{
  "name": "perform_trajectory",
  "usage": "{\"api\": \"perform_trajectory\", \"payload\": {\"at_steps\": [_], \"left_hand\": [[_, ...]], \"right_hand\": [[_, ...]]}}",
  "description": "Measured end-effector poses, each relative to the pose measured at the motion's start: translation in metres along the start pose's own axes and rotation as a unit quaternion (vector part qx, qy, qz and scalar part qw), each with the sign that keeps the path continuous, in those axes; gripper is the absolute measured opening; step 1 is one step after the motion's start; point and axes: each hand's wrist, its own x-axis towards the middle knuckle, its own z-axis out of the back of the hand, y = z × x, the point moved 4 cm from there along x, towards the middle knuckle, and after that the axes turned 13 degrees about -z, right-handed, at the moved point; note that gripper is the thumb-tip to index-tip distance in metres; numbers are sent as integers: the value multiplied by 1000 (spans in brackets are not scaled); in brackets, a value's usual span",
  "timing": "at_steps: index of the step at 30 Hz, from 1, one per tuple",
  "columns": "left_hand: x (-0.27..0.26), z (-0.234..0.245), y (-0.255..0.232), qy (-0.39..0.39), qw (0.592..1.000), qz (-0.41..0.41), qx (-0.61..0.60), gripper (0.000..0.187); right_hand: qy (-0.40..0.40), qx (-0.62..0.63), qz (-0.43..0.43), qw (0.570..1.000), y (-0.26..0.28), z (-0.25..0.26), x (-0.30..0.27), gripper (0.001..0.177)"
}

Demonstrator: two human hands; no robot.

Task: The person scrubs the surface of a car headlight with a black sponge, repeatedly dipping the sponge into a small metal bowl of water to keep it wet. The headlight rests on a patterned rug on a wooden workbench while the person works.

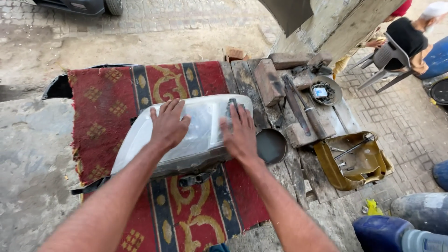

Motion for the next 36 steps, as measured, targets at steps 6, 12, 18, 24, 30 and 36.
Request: {"api": "perform_trajectory", "payload": {"at_steps": [6, 12, 18, 24, 30, 36], "left_hand": [[-26, 14, 8, 65, 997, -45, -3, 58], [-24, 10, 15, 32, 997, -70, 7, 59], [-29, 7, 13, 8, 996, -74, 51, 57], [-24, 9, 24, 9, 997, -66, 44, 57], [-25, 11, 14, 14, 995, -75, 65, 58], [-27, 12, 11, 11, 996, -63, 58, 56]], "right_hand": [[26, -109, 112, 987, 71, 2, -79, 72], [4, -60, 106, 993, 76, -14, -83, 77], [-128, -61, 132, 981, -10, -17, -22, 54], [-4, -7, 114, 993, 71, -10, -106, 70], [-5, 118, -14, 993, 8, -7, -20, 75], [26, 17, 74, 997, 50, -2, -96, 76]]}}
